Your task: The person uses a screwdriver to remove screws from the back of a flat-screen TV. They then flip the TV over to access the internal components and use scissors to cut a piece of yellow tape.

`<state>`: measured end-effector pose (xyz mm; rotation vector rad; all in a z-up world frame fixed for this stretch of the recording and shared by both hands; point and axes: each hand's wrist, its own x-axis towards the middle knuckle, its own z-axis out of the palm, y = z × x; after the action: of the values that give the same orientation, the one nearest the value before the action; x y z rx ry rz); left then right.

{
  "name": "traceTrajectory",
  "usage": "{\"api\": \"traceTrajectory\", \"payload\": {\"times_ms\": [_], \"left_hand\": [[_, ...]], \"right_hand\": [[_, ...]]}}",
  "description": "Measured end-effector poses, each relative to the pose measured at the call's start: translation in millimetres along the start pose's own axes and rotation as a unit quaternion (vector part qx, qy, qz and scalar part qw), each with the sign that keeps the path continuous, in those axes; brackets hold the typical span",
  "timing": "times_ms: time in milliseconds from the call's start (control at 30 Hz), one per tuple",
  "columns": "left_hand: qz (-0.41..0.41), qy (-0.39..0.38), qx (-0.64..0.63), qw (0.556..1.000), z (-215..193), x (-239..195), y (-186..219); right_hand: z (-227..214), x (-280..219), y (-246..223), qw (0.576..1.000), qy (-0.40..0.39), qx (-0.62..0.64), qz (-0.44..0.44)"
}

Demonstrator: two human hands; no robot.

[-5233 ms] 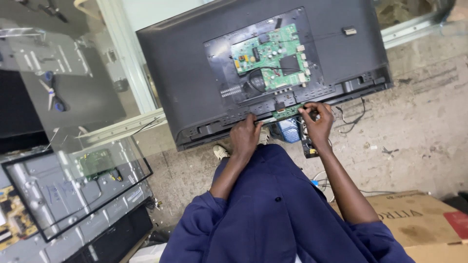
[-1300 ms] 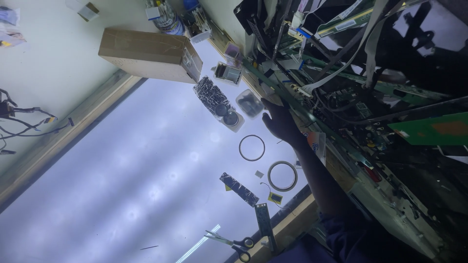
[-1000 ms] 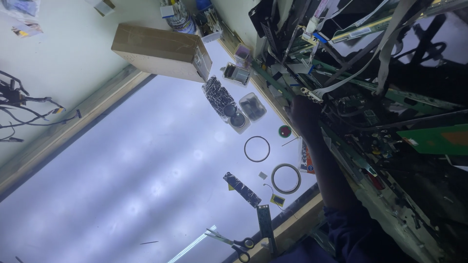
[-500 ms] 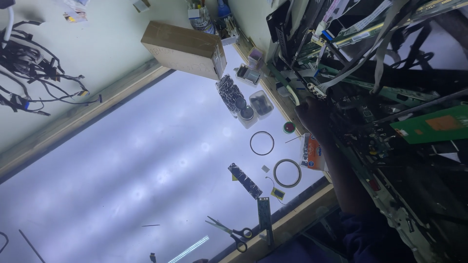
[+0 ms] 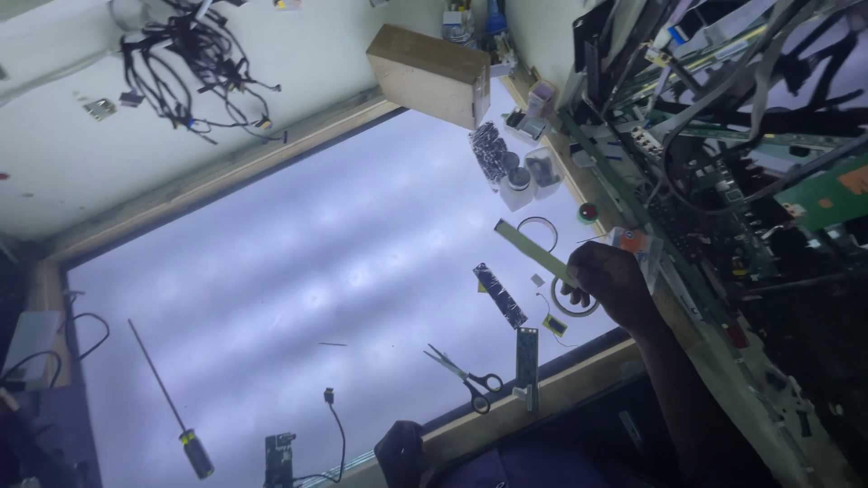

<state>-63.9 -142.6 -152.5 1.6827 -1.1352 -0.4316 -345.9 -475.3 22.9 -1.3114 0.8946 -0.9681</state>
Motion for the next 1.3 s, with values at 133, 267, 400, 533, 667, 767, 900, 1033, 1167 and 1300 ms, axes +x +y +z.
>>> {"api": "traceTrajectory", "payload": {"times_ms": [133, 267, 400, 533, 667, 767, 900, 1033, 1167, 1300], "left_hand": [[0.289, 0.007, 0.089, 0.953, -25.0, 76.5, 185.3], [0.232, 0.036, 0.270, 0.934, -38.4, 63.1, 225.2], [0.094, -0.045, 0.195, 0.975, -76.2, 40.1, 229.9], [-0.015, -0.108, 0.196, 0.974, -128.5, -2.8, 245.0], [-0.051, -0.077, 0.231, 0.969, -160.8, -58.7, 246.5], [-0.093, -0.051, 0.187, 0.977, -181.0, -93.5, 244.4], [-0.148, 0.011, -0.007, 0.989, -196.1, -124.5, 237.7], [-0.178, 0.046, -0.172, 0.968, -186.2, -142.2, 210.6], [-0.216, 0.031, -0.281, 0.935, -160.5, -132.0, 201.6], [-0.221, 0.031, -0.386, 0.895, -130.3, -111.4, 188.7]], "right_hand": [[65.2, -42.6, -27.7, 0.971, -0.186, -0.142, -0.042], [126.5, -87.2, -47.3, 0.933, -0.310, -0.177, -0.049], [172.0, -119.3, -57.0, 0.908, -0.366, -0.154, -0.133], [217.2, -162.5, -69.9, 0.852, -0.449, -0.216, -0.161], [257.7, -205.3, -64.9, 0.769, -0.542, -0.253, -0.227], [277.6, -238.3, -51.8, 0.761, -0.559, -0.211, -0.251], [295.9, -273.7, -46.6, 0.805, -0.536, -0.101, -0.231], [296.6, -294.3, -40.7, 0.830, -0.492, -0.080, -0.249], [275.9, -288.2, -29.9, 0.845, -0.457, -0.099, -0.258], [258.1, -271.0, -28.9, 0.874, -0.410, -0.097, -0.241]]}}
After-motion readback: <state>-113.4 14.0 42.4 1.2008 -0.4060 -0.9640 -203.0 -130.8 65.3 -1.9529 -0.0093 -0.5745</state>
